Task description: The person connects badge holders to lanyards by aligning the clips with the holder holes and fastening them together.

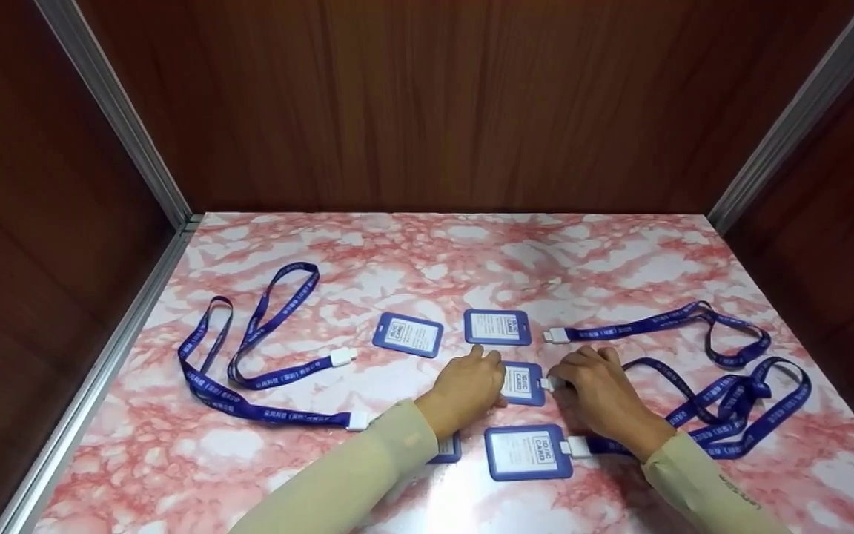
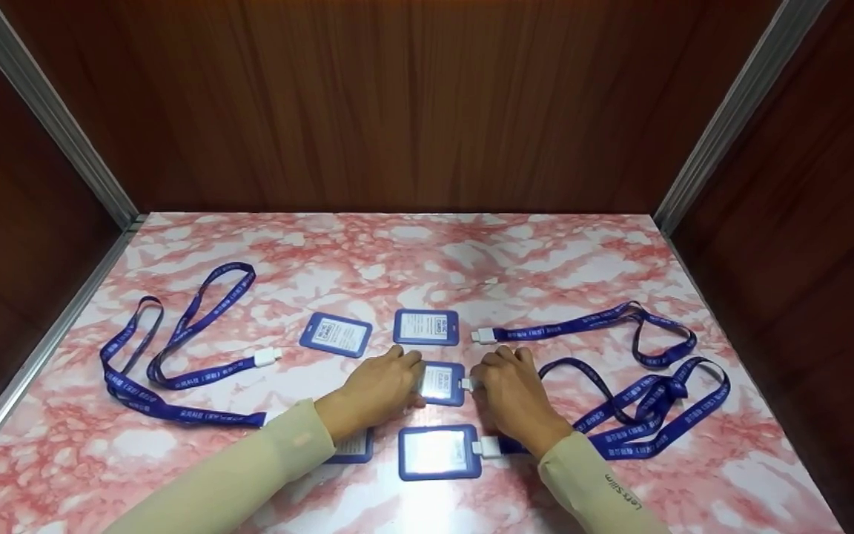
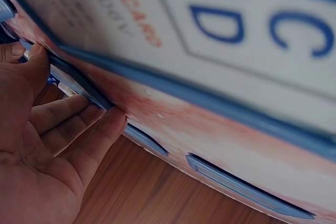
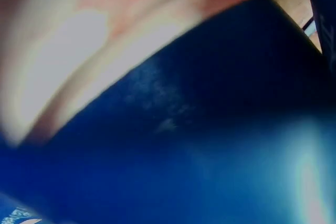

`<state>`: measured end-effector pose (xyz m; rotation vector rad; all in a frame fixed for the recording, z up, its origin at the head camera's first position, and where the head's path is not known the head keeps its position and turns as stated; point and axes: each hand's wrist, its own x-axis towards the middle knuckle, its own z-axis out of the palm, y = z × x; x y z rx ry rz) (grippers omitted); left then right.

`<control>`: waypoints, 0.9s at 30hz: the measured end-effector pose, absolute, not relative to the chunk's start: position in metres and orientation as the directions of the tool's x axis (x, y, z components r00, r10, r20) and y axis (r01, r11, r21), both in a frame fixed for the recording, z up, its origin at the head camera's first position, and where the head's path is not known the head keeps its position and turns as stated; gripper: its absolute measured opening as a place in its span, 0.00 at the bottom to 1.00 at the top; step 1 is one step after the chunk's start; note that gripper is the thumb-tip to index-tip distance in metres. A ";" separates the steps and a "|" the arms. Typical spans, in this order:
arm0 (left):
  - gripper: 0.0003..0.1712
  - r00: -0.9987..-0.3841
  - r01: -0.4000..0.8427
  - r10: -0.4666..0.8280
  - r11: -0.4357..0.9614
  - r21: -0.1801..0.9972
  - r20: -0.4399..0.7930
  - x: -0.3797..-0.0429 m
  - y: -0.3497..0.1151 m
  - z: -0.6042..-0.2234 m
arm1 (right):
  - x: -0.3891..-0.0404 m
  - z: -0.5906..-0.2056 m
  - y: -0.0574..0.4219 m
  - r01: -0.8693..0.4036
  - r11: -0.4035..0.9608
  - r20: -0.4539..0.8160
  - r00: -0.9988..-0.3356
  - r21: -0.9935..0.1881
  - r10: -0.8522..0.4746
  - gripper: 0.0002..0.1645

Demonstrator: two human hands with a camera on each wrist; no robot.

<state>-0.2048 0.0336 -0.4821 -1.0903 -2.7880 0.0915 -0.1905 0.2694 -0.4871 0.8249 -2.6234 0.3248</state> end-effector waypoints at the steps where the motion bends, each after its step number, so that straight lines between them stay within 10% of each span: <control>1: 0.26 -0.725 0.669 0.678 0.735 -0.113 0.116 -0.205 0.034 -0.482 | -0.191 -0.487 0.269 -0.588 0.802 0.414 -0.759 -0.105 -0.502 0.12; 27: 0.24 -0.712 0.669 0.682 0.732 -0.133 0.168 -0.204 0.034 -0.482 | -0.191 -0.492 0.262 -0.643 0.754 0.444 -0.719 -0.133 -0.534 0.13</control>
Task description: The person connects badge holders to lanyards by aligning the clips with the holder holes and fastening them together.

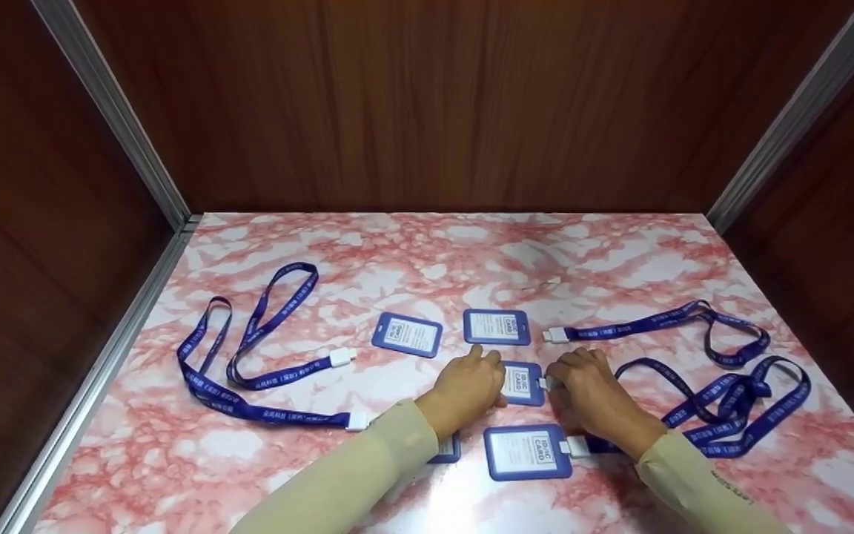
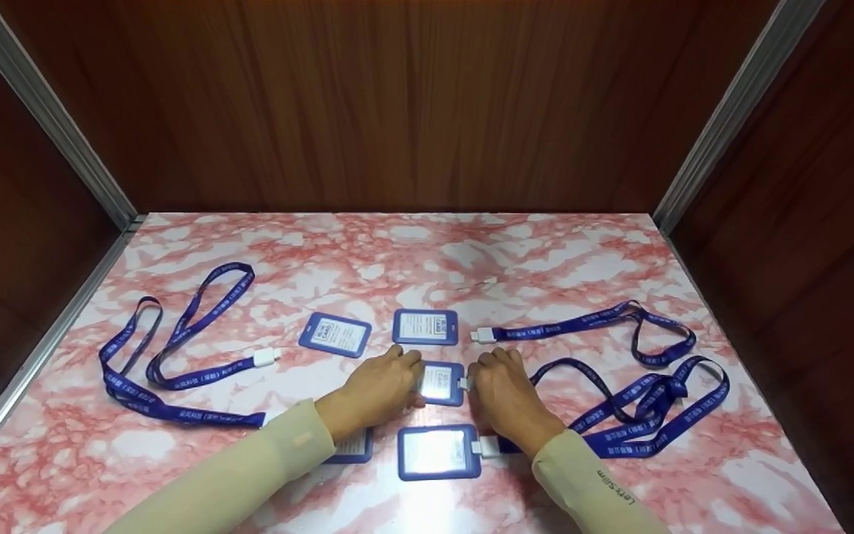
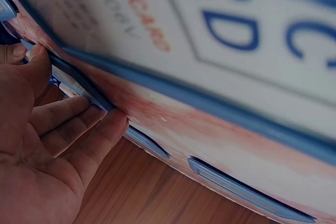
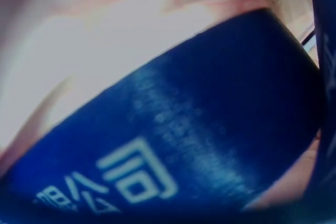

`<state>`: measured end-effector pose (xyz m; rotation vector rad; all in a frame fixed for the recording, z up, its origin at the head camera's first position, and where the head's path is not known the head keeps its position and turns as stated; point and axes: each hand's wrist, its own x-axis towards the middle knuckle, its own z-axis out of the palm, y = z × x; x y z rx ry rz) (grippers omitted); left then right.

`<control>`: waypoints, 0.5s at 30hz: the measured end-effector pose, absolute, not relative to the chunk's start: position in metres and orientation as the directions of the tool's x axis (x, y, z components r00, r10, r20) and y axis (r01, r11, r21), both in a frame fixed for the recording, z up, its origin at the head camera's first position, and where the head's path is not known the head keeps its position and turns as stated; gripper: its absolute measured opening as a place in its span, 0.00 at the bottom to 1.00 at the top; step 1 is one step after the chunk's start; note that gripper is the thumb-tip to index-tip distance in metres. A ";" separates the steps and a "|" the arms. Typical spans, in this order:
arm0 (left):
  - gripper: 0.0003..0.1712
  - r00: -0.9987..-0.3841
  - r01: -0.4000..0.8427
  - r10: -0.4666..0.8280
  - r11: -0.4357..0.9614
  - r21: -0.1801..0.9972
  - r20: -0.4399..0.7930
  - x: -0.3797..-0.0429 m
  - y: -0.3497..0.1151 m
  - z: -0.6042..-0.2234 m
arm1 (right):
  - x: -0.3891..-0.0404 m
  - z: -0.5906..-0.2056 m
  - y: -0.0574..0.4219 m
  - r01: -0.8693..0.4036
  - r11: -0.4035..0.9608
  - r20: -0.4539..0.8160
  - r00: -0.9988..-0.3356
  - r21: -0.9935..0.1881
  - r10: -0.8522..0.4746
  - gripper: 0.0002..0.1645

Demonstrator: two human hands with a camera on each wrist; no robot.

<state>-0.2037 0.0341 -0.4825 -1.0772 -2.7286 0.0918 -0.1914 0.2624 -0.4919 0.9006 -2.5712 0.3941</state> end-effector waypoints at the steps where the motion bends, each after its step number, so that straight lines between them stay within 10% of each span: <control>1: 0.24 -0.712 0.667 0.681 0.732 -0.139 0.170 -0.203 0.034 -0.483 | -0.191 -0.492 0.262 -0.644 0.753 0.446 -0.718 -0.133 -0.535 0.13; 15: 0.25 -0.726 0.663 0.672 0.740 -0.110 0.148 -0.204 0.033 -0.483 | -0.191 -0.490 0.260 -0.626 0.768 0.406 -0.742 -0.136 -0.533 0.13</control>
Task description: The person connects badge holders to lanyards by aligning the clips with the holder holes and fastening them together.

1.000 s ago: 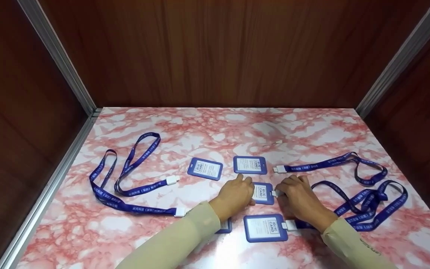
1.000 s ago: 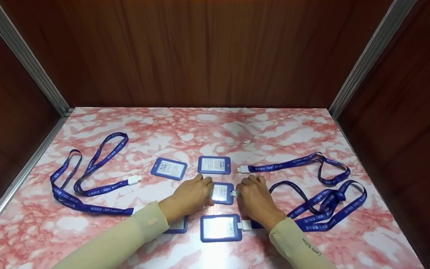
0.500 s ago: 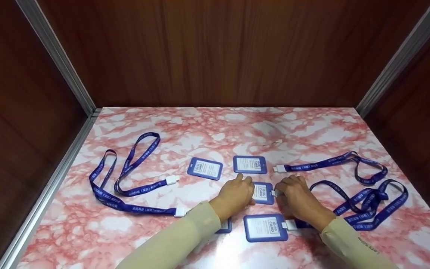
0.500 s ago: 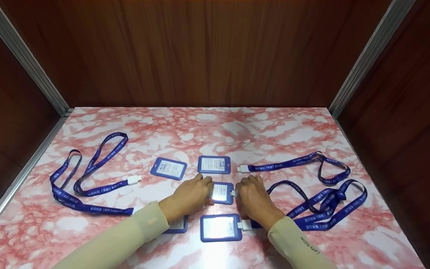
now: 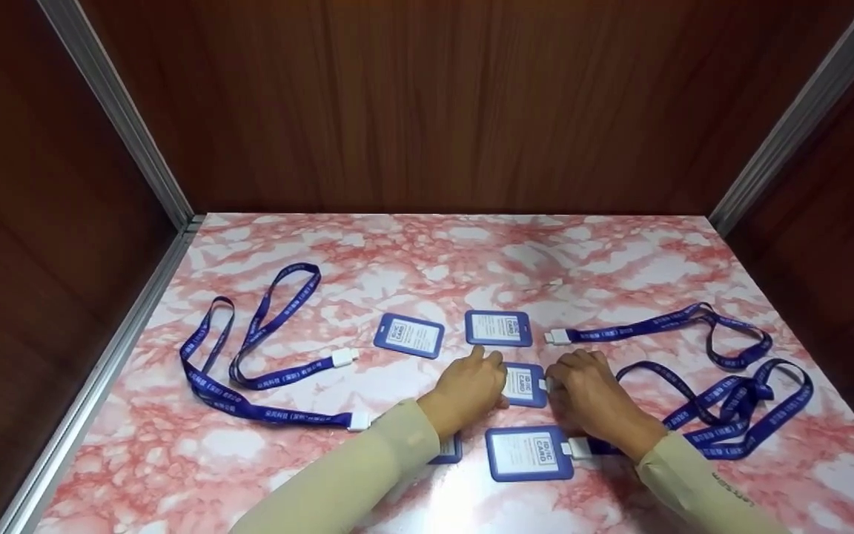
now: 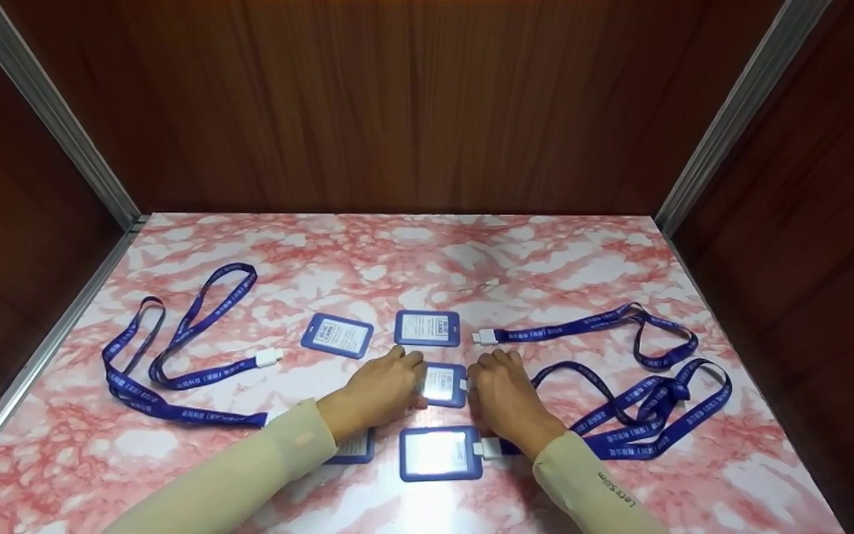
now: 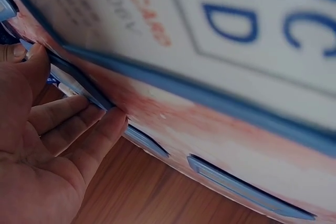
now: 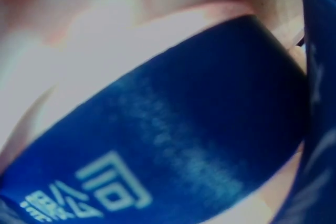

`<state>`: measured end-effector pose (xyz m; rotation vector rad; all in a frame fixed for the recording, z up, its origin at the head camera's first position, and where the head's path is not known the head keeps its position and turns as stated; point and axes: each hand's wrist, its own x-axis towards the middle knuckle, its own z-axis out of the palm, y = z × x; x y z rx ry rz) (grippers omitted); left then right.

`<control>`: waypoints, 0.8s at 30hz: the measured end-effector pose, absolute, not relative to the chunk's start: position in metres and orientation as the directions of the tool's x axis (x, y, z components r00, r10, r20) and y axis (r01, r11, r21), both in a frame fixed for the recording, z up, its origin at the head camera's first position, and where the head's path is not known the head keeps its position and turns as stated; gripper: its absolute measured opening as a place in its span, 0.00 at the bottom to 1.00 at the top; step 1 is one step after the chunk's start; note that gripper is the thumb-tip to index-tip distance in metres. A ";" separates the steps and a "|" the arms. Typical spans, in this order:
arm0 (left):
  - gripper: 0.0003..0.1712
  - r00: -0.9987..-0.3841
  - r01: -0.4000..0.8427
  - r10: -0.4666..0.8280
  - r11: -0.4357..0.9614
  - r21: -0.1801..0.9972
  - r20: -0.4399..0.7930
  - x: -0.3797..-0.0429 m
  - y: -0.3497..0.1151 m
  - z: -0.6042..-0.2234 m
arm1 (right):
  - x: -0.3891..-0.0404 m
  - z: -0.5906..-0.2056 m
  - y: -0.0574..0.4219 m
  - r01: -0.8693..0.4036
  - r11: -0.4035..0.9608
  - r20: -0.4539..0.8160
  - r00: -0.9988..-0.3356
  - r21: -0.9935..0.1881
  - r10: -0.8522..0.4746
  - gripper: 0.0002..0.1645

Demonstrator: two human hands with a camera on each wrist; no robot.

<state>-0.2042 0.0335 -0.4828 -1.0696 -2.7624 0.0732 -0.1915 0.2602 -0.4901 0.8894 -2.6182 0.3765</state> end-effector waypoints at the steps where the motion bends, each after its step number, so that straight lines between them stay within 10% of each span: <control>1: 0.26 -0.730 0.664 0.670 0.742 -0.092 0.136 -0.204 0.033 -0.483 | -0.191 -0.490 0.261 -0.622 0.770 0.400 -0.747 -0.141 -0.531 0.13; 24: 0.32 -0.781 0.625 0.624 0.777 0.070 0.037 -0.208 0.027 -0.477 | -0.189 -0.487 0.264 -0.590 0.796 0.376 -0.774 -0.136 -0.510 0.11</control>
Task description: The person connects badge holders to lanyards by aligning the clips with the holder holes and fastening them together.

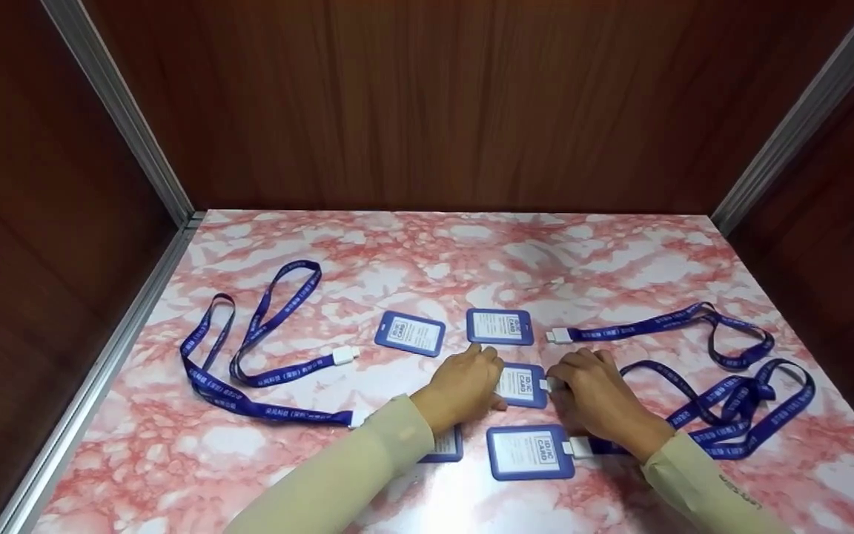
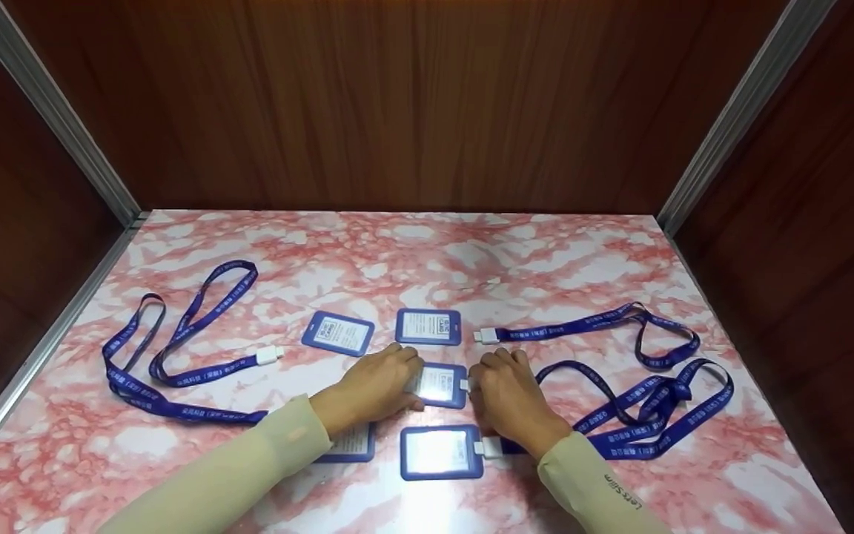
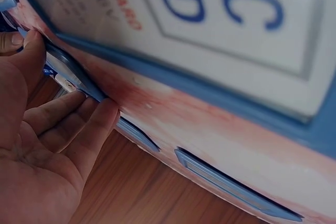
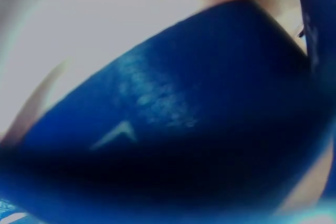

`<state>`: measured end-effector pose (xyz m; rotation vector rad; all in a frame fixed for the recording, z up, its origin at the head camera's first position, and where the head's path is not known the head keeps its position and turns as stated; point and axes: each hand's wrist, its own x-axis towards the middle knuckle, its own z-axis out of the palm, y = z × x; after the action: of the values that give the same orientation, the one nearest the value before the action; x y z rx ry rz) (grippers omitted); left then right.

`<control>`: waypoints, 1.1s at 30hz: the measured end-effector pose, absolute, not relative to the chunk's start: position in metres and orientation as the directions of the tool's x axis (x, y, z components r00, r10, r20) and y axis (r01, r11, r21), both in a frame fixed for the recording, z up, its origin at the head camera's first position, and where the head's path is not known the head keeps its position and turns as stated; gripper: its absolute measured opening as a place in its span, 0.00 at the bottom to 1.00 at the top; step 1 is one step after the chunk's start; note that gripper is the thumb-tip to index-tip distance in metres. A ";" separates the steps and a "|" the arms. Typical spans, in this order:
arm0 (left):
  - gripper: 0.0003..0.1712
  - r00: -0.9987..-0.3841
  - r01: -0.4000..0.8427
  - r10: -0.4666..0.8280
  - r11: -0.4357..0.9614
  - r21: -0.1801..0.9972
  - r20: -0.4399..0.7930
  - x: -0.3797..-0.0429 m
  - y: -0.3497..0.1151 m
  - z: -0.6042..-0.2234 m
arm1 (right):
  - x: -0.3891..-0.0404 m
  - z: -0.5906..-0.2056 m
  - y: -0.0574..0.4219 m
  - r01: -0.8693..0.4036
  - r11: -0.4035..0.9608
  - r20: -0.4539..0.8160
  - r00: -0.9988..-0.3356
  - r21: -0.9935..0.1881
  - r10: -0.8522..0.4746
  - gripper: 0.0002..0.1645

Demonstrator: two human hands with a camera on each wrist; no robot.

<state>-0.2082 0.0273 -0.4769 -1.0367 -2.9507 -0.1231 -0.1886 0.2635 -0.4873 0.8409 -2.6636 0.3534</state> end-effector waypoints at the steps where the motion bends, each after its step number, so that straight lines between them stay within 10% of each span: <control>1: 0.32 -0.780 0.626 0.625 0.777 0.065 0.042 -0.208 0.027 -0.477 | -0.189 -0.487 0.264 -0.589 0.796 0.374 -0.775 -0.137 -0.509 0.11; 33: 0.35 -0.788 0.616 0.610 0.779 0.116 0.087 -0.211 0.005 -0.465 | -0.188 -0.480 0.266 -0.551 0.820 0.309 -0.815 -0.155 -0.490 0.14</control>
<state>-0.2107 0.0053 -0.4652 -1.0072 -2.9209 -0.2150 -0.1878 0.2662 -0.4804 0.8008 -2.7478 0.3479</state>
